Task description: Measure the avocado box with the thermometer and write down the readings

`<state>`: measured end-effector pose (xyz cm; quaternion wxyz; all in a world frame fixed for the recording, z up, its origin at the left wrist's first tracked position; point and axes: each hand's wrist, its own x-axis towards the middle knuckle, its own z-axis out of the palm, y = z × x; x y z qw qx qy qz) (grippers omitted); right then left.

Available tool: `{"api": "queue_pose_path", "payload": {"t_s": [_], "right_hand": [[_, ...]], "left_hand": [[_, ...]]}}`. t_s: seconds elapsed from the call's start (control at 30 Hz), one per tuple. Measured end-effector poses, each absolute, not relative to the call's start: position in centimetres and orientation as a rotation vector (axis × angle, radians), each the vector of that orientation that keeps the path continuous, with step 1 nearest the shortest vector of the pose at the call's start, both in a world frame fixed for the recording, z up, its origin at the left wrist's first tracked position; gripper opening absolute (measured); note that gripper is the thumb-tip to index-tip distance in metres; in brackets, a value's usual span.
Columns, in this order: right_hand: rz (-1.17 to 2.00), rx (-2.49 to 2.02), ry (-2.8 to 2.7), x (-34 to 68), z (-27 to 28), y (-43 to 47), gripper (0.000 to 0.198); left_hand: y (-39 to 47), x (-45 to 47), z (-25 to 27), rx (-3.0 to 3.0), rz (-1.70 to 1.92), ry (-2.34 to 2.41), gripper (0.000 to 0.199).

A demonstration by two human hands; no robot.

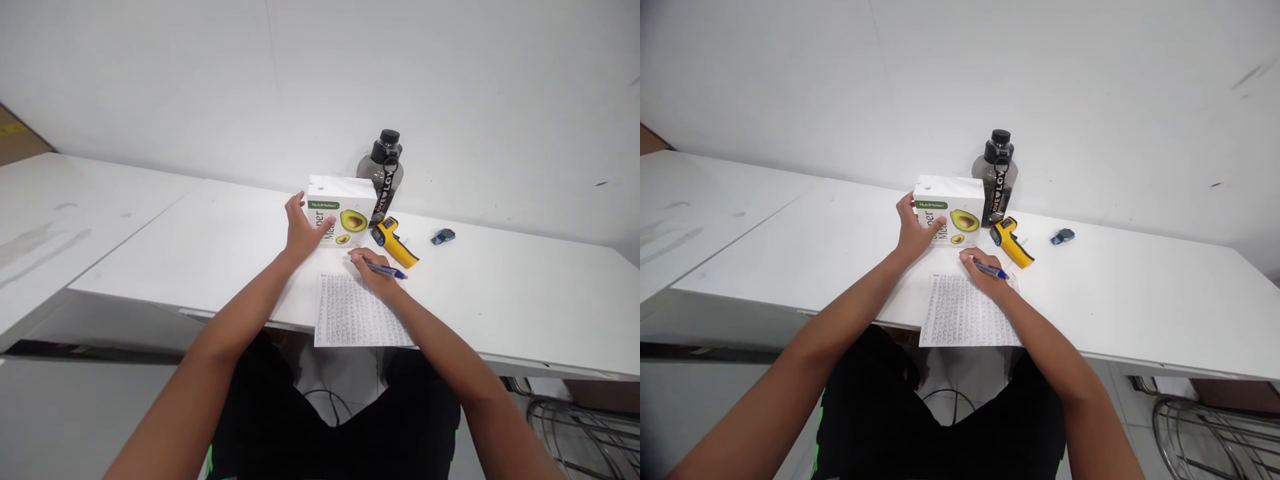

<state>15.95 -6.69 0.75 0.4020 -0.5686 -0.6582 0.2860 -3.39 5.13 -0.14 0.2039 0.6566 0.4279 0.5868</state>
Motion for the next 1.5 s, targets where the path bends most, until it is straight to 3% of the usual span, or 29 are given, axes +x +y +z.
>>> {"api": "queue_pose_path", "payload": {"t_s": [0.13, 0.27, 0.43, 0.6, 1.23, 1.5], "right_hand": [[0.509, -1.436, -1.91, 16.6, 0.7, -6.6, 0.037], [0.339, -1.411, -2.082, 17.5, 0.0, -5.9, 0.019], [0.29, -1.599, -2.191, 18.1, 0.5, -5.7, 0.049], [0.153, -1.799, -2.253, 17.9, 1.5, -5.9, 0.049], [0.082, -1.941, -2.214, 17.6, 1.1, -5.7, 0.038], [0.054, -2.027, -2.273, 17.5, 1.6, -5.6, 0.042]], "left_hand": [[5.2, -3.4, -0.2, 1.847, 1.656, 1.199, 0.092], [5.1, -3.4, -0.1, 1.84, 1.658, 1.207, 0.092], [5.2, -3.4, -0.2, 1.844, 1.646, 1.202, 0.09], [5.3, -3.4, -0.1, 1.891, 1.608, 1.215, 0.082], [4.5, -3.8, 0.9, 1.712, 1.38, 1.214, 0.08], [4.5, -3.8, 1.0, 1.698, 1.365, 1.188, 0.082]]}}
